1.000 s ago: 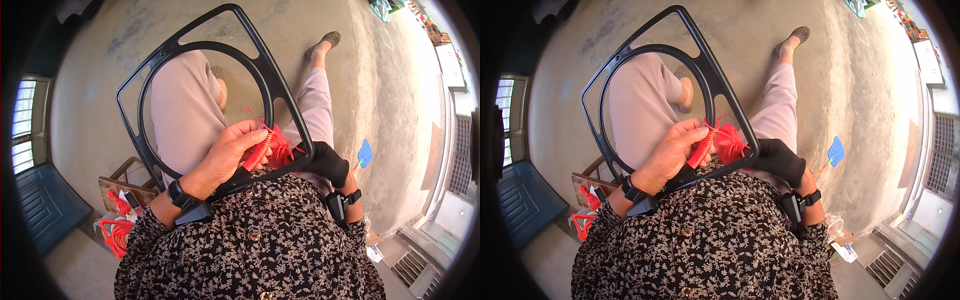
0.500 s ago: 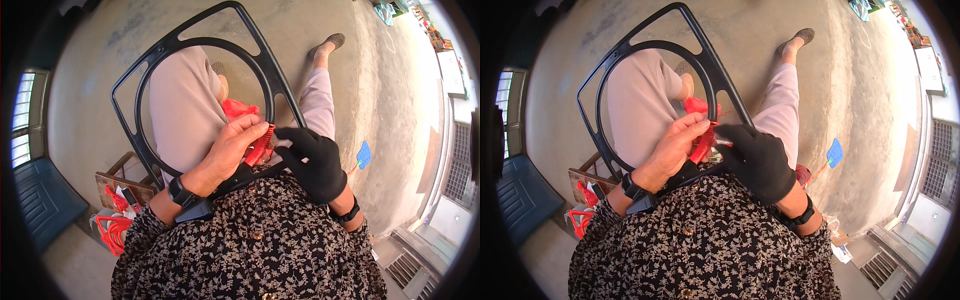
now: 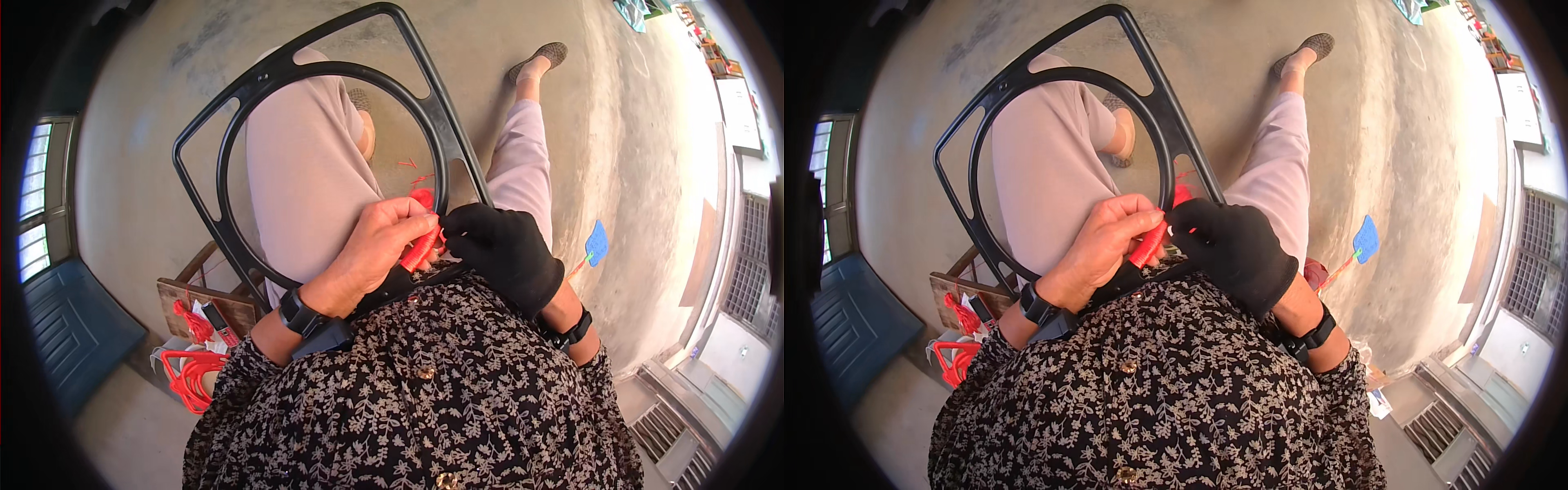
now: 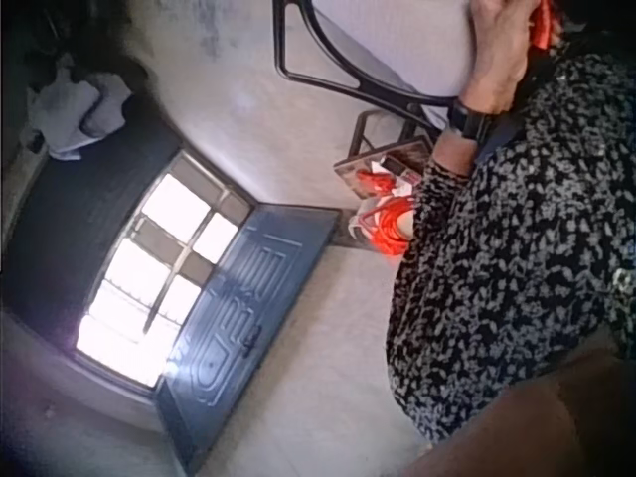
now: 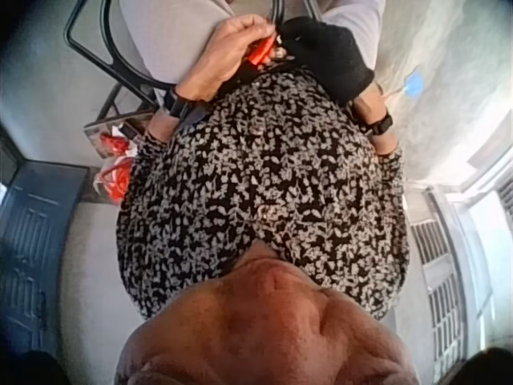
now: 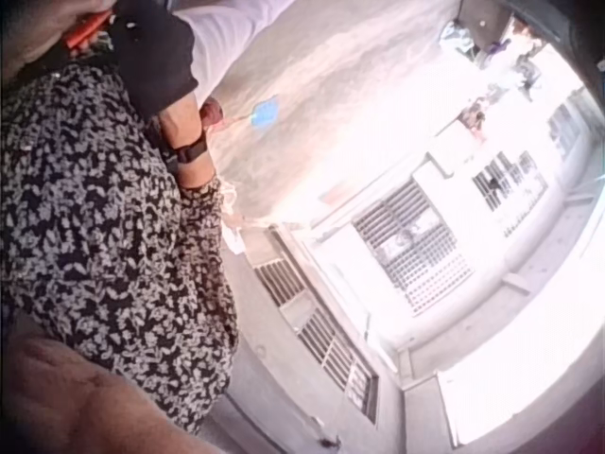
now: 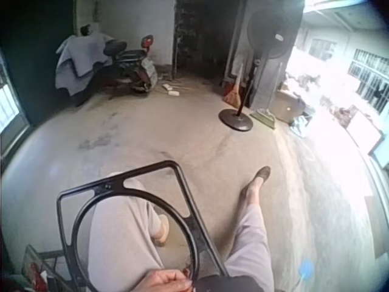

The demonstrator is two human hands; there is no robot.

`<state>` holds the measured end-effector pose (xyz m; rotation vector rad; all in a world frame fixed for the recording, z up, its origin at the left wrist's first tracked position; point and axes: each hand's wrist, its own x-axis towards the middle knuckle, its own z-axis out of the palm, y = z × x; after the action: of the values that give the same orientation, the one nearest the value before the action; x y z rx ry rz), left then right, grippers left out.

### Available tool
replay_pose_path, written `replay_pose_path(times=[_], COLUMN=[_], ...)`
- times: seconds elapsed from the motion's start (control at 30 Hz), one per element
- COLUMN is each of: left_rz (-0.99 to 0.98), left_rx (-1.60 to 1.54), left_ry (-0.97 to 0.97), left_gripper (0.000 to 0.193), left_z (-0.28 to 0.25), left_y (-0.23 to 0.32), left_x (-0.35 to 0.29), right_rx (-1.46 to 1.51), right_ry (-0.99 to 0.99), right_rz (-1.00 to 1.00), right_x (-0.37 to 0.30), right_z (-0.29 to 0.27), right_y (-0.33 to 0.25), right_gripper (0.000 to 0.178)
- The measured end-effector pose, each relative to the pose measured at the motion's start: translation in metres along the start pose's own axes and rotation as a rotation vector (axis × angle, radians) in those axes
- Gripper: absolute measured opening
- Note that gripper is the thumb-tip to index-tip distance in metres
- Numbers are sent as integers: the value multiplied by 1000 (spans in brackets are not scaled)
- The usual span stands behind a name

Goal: The person is wrapping a red rope around a circular part of a black plastic furniture frame.

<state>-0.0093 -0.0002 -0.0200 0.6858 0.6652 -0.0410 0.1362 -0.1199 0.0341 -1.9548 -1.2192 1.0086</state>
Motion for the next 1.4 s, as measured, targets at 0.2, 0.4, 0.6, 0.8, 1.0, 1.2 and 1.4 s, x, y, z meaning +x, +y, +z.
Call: replay_pose_path(times=[0.2,0.4,0.6,0.8,1.0,1.2,1.4], left_rz=[43,132,139,252,380,415,361], left_rx=[14,-105,-180,-325,-566,-509,-473], left_ry=[-14,-11,-68,-225,-599,-679,-554], left_gripper=[18,15,15,21,21,18,23], left_z=[5,8,9,0,12,21,22], left_y=[4,17,26,48,66,75,73], left_x=[-1,-15,-24,-64,-82,-104,-103], right_rx=[201,886,153,-318,-378,-303,86], right_ry=[64,560,155,32,-110,-171,-296], right_rz=[-6,253,15,-294,-274,-190,-7], right_x=[-5,-8,6,48,64,61,59], right_z=[2,-31,4,17,35,39,39], right_y=[5,46,74,49,53,58,73], right_gripper=[16,28,50,68,50,35,32])
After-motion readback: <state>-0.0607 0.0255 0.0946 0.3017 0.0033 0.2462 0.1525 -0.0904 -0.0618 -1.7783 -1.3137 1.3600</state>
